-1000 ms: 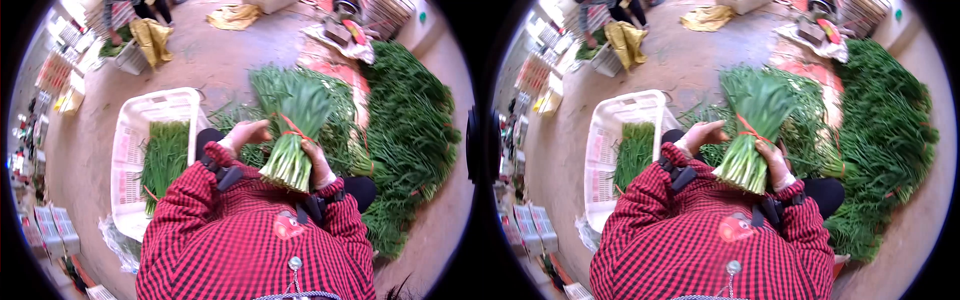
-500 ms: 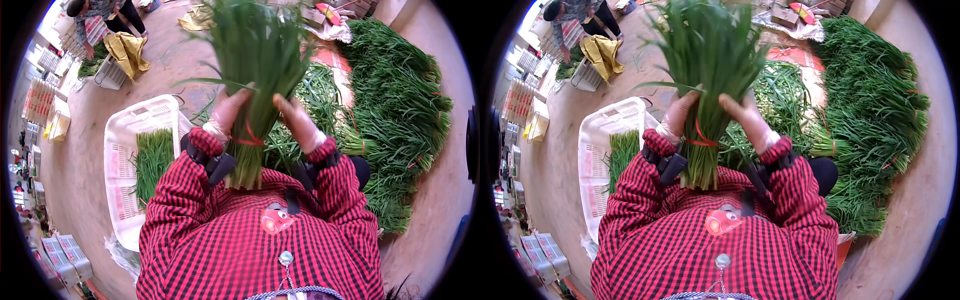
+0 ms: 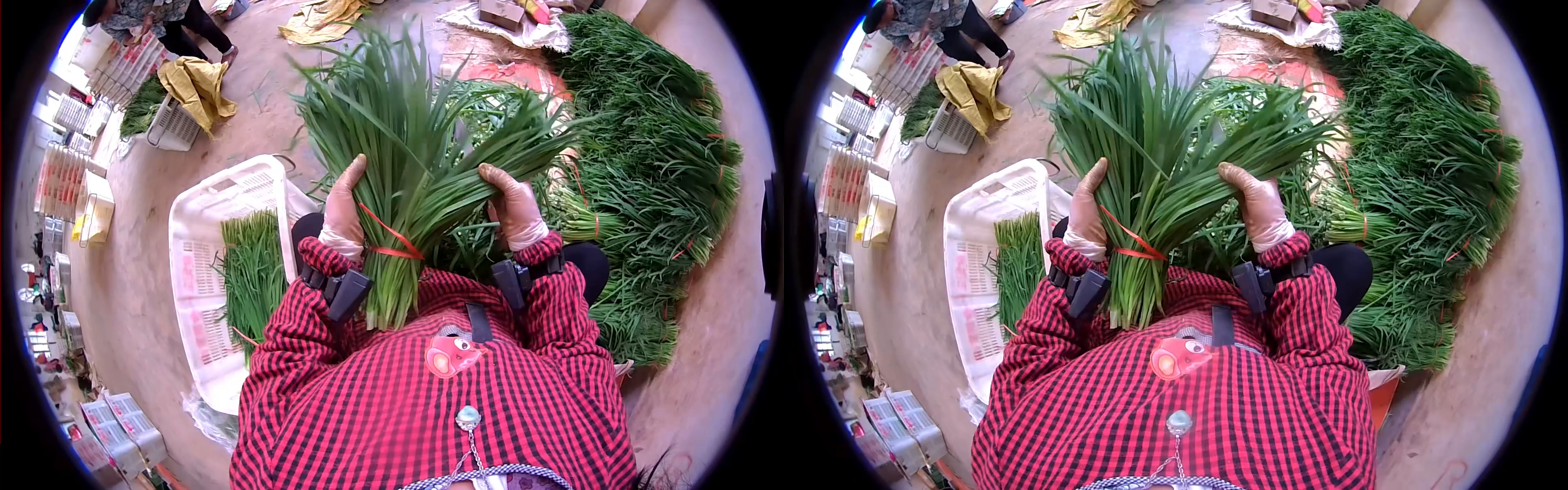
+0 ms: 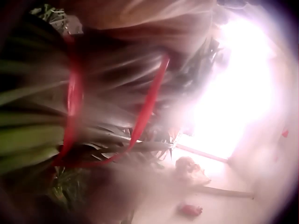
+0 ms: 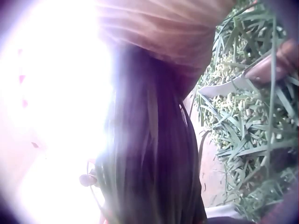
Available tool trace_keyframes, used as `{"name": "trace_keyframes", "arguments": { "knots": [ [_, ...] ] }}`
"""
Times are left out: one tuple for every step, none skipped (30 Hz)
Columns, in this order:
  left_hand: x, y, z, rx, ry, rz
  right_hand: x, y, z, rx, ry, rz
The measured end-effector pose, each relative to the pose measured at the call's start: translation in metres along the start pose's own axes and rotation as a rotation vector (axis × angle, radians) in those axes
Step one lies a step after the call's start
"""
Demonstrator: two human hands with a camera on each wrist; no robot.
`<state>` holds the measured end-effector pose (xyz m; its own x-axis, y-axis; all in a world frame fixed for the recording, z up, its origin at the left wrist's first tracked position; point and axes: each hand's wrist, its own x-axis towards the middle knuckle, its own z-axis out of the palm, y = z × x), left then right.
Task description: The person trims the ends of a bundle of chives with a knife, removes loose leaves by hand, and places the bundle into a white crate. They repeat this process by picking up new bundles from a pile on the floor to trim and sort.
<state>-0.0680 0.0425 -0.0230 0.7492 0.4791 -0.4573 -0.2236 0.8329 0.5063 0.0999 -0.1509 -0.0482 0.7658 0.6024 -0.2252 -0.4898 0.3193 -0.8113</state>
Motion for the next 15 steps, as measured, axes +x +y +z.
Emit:
{"name": "trace_keyframes", "arguments": {
  "knots": [
    [0.000,0.000,0.001,0.003,-0.003,-0.006,0.001,-0.001,-0.002,0.012,0.014,0.047],
    [0.000,0.001,0.002,0.006,-0.005,-0.011,0.001,-0.002,-0.002,0.025,0.027,0.095],
    [0.000,0.001,0.002,0.009,-0.005,-0.015,-0.002,-0.006,0.001,-0.041,-0.003,0.095],
    [0.003,0.000,0.000,0.040,0.008,0.012,-0.001,-0.007,-0.001,-0.111,0.014,0.142],
    [0.007,0.000,-0.003,0.070,0.022,0.040,0.001,-0.011,-0.003,-0.181,0.031,0.190],
    [0.010,0.000,-0.005,0.102,0.036,0.066,-0.001,-0.010,-0.001,-0.274,0.033,0.124],
    [0.011,0.001,-0.007,0.110,0.057,0.068,-0.003,-0.010,0.001,-0.370,0.040,0.058],
    [0.008,0.003,-0.002,0.117,0.078,0.071,-0.005,-0.011,0.005,-0.466,0.054,-0.007],
    [0.004,0.005,0.002,0.123,0.101,0.075,-0.011,-0.016,0.008,-0.504,-0.027,0.042],
    [0.002,0.006,0.006,0.123,0.099,0.092,-0.019,-0.023,0.011,-0.540,-0.110,0.092],
    [0.001,0.009,0.009,0.125,0.098,0.109,-0.023,-0.025,0.010,-0.572,-0.219,0.126],
    [0.002,0.012,0.009,0.126,0.097,0.127,-0.030,-0.021,0.021,-0.590,-0.268,0.048],
    [0.010,0.014,0.002,0.096,0.077,0.143,-0.036,-0.017,0.035,-0.675,-0.304,-0.050],
    [0.009,0.016,0.004,0.096,0.093,0.154,-0.040,-0.015,0.050,-0.757,-0.339,-0.151],
    [0.006,0.019,0.010,0.097,0.105,0.165,-0.045,-0.016,0.066,-0.875,-0.356,-0.238]
  ]
}}
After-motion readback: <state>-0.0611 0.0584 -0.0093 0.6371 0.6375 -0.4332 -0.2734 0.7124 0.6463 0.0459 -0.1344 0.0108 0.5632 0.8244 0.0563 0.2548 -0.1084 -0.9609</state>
